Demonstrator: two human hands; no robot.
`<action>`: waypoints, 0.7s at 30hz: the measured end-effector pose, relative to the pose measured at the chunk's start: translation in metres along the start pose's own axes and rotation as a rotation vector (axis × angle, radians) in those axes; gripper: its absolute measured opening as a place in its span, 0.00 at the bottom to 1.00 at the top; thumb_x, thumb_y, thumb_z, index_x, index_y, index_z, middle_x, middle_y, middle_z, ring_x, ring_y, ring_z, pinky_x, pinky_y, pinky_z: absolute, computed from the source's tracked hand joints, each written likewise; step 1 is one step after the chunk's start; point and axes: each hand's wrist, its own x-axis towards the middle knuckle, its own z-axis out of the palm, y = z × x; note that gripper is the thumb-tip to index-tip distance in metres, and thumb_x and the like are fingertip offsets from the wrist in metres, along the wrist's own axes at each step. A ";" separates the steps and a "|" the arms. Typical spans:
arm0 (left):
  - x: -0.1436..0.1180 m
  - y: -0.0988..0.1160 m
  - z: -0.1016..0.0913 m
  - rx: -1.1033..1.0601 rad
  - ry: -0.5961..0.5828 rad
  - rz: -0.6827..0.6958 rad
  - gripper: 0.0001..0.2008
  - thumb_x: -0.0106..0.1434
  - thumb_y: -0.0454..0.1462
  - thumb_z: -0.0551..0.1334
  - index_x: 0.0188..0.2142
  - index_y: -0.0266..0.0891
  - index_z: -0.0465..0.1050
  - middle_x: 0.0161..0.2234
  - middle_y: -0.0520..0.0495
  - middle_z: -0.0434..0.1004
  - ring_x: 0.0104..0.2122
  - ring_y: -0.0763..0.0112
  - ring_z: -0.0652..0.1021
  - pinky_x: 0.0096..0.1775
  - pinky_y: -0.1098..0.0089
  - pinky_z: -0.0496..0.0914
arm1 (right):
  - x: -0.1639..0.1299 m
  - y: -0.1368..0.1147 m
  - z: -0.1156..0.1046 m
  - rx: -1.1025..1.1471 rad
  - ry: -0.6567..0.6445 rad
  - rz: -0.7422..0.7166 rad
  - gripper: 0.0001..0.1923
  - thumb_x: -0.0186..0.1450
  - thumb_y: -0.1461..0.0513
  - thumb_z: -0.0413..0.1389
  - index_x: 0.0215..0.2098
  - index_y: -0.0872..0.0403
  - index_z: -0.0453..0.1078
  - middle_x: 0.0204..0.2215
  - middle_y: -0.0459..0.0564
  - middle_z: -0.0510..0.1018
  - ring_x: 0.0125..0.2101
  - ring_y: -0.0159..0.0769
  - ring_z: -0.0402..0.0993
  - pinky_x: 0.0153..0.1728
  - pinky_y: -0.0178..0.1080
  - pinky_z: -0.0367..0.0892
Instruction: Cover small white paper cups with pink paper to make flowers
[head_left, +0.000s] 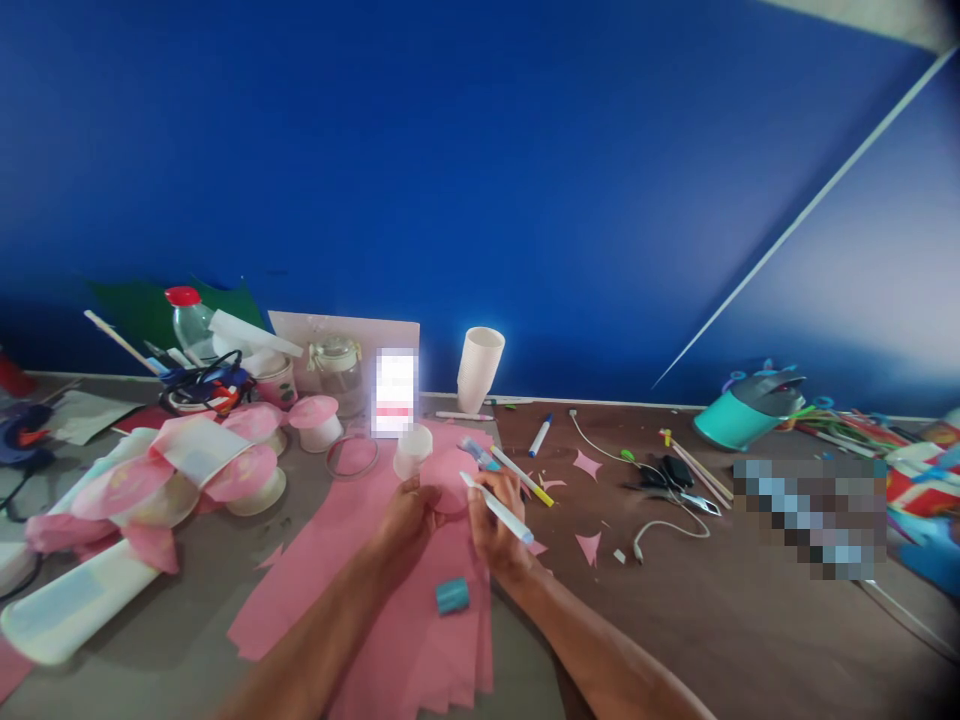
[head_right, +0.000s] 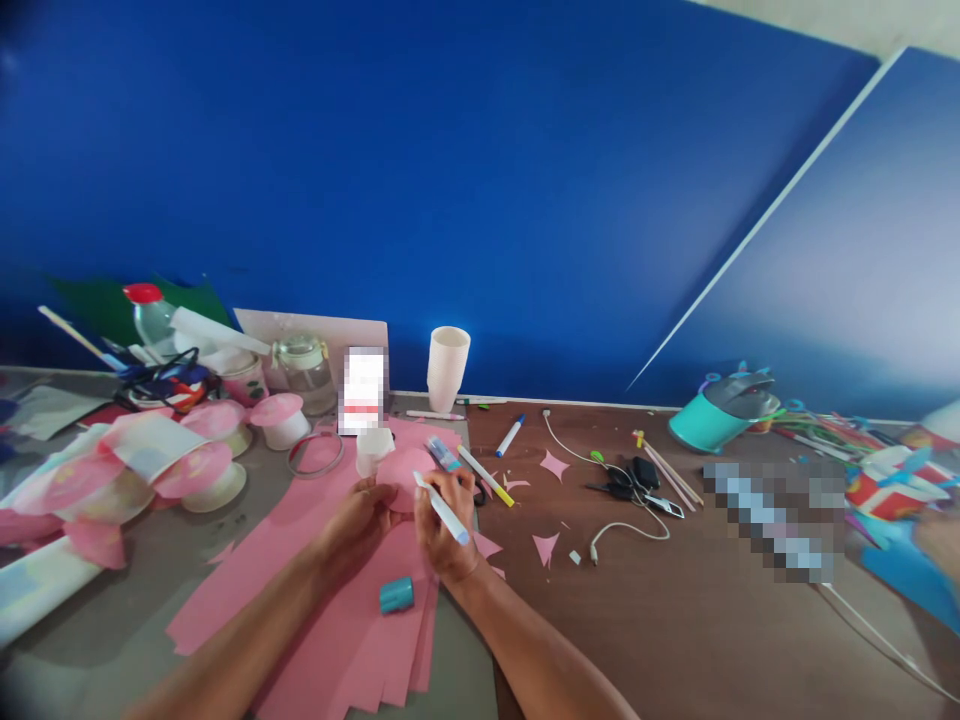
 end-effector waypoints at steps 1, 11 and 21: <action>0.001 0.000 0.000 -0.005 0.003 0.003 0.11 0.44 0.27 0.66 0.20 0.38 0.65 0.16 0.59 0.65 0.18 0.79 0.69 0.34 0.69 0.76 | 0.000 0.001 -0.002 0.019 0.026 0.015 0.09 0.72 0.62 0.47 0.43 0.52 0.69 0.33 0.49 0.78 0.33 0.39 0.73 0.42 0.44 0.66; -0.001 0.004 0.001 -0.027 -0.033 -0.057 0.10 0.50 0.27 0.67 0.33 0.37 0.76 0.29 0.45 0.82 0.32 0.62 0.81 0.38 0.64 0.78 | 0.006 0.024 0.007 -0.003 0.090 0.179 0.16 0.74 0.59 0.45 0.53 0.52 0.70 0.39 0.55 0.79 0.39 0.43 0.76 0.42 0.46 0.70; -0.003 0.003 0.003 -0.051 -0.060 -0.079 0.06 0.50 0.29 0.70 0.28 0.35 0.75 0.26 0.47 0.81 0.26 0.67 0.80 0.32 0.67 0.78 | 0.003 0.027 0.009 -0.005 0.108 0.100 0.12 0.71 0.59 0.48 0.49 0.51 0.70 0.41 0.55 0.80 0.43 0.47 0.76 0.45 0.51 0.70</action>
